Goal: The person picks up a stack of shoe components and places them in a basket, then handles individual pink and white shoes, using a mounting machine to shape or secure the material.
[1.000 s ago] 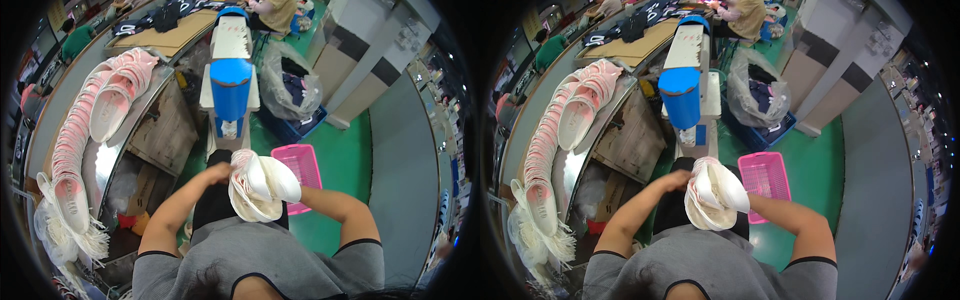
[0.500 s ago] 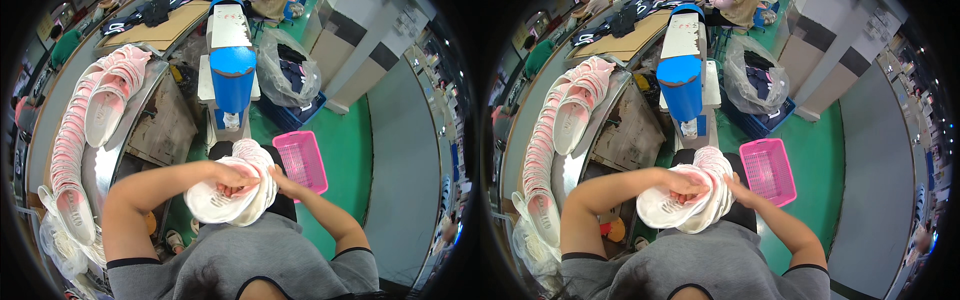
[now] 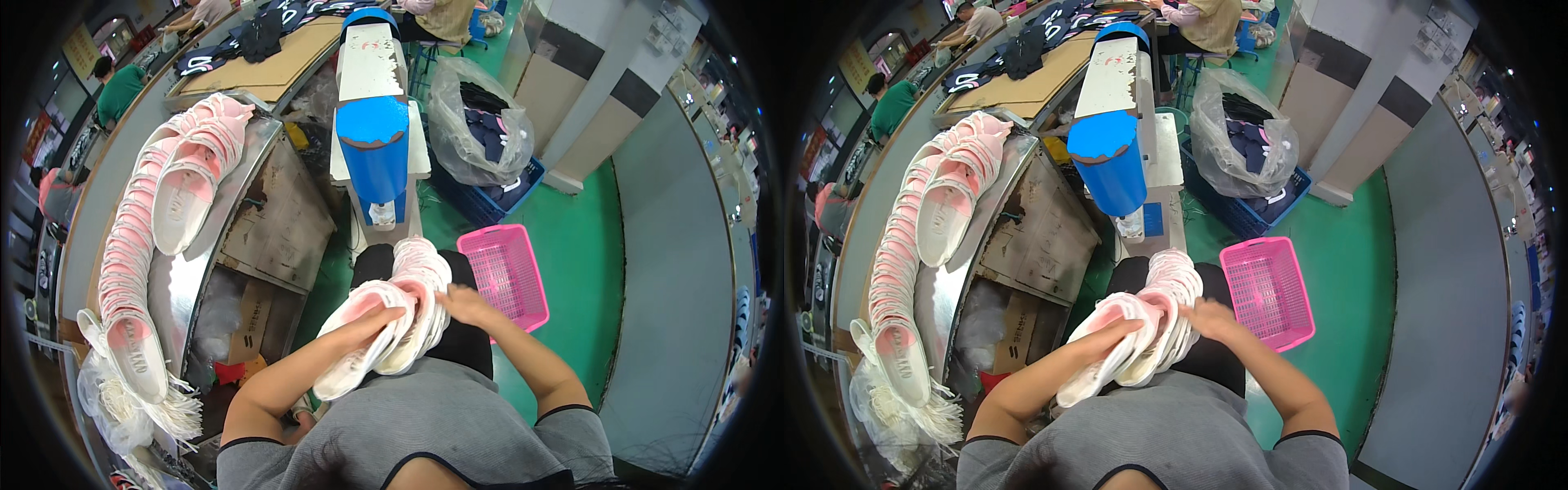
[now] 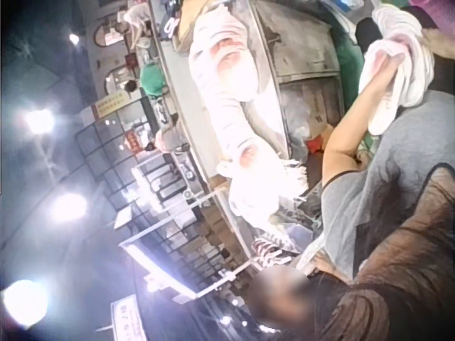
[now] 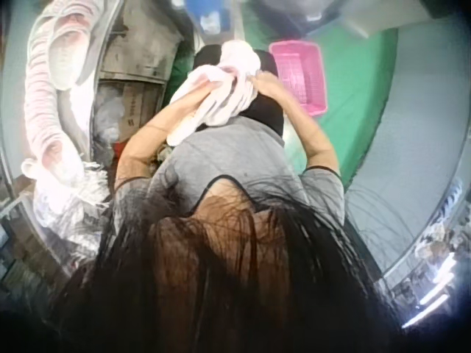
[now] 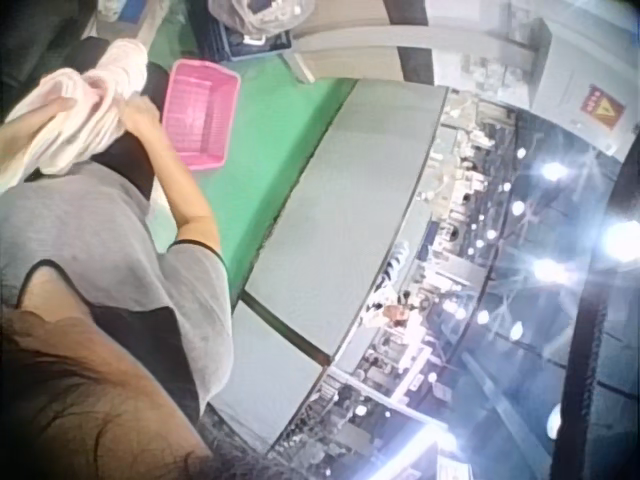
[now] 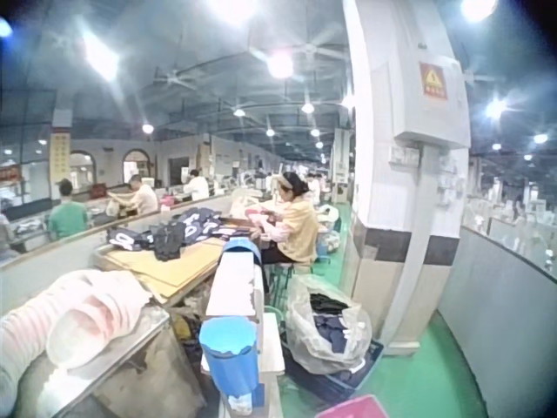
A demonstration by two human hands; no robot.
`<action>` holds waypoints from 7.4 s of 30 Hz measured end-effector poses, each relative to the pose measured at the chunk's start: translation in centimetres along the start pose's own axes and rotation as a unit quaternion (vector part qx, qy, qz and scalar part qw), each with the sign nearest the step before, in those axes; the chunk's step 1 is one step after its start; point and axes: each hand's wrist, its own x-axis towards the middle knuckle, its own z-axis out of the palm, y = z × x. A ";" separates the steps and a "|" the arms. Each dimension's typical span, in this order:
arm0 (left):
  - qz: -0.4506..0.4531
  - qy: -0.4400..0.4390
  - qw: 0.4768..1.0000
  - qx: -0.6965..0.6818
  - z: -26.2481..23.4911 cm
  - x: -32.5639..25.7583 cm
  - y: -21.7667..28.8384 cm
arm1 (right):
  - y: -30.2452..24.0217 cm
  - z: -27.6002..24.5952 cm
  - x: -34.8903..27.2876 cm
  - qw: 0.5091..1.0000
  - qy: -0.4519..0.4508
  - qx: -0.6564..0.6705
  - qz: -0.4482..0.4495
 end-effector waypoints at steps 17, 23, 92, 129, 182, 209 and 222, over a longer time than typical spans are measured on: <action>0.238 0.135 0.936 -0.220 -8.3 -3.5 2.9 | -17.7 -3.9 3.8 0.846 0.110 0.356 -0.381; 0.272 0.376 0.885 -0.035 -11.2 -5.3 2.0 | -15.8 -3.3 5.8 0.849 0.240 0.361 -0.304; 0.214 0.279 0.834 -0.425 -13.4 8.5 7.4 | -8.3 -7.1 12.7 0.909 0.276 0.209 -0.233; 0.367 0.044 0.925 0.081 -2.7 -8.4 8.8 | -3.8 -1.7 4.7 0.864 0.080 0.436 -0.239; 0.247 0.442 0.858 -0.089 -9.6 6.0 8.3 | -2.8 -6.7 12.8 0.610 -0.236 0.699 -0.290; 0.351 0.433 0.824 0.104 -6.8 -0.7 -2.0 | -9.9 -0.3 12.5 0.760 -0.167 0.556 -0.293; 0.335 0.437 0.815 0.182 -7.7 -2.6 -2.9 | -11.2 1.3 10.2 0.803 -0.075 0.555 -0.205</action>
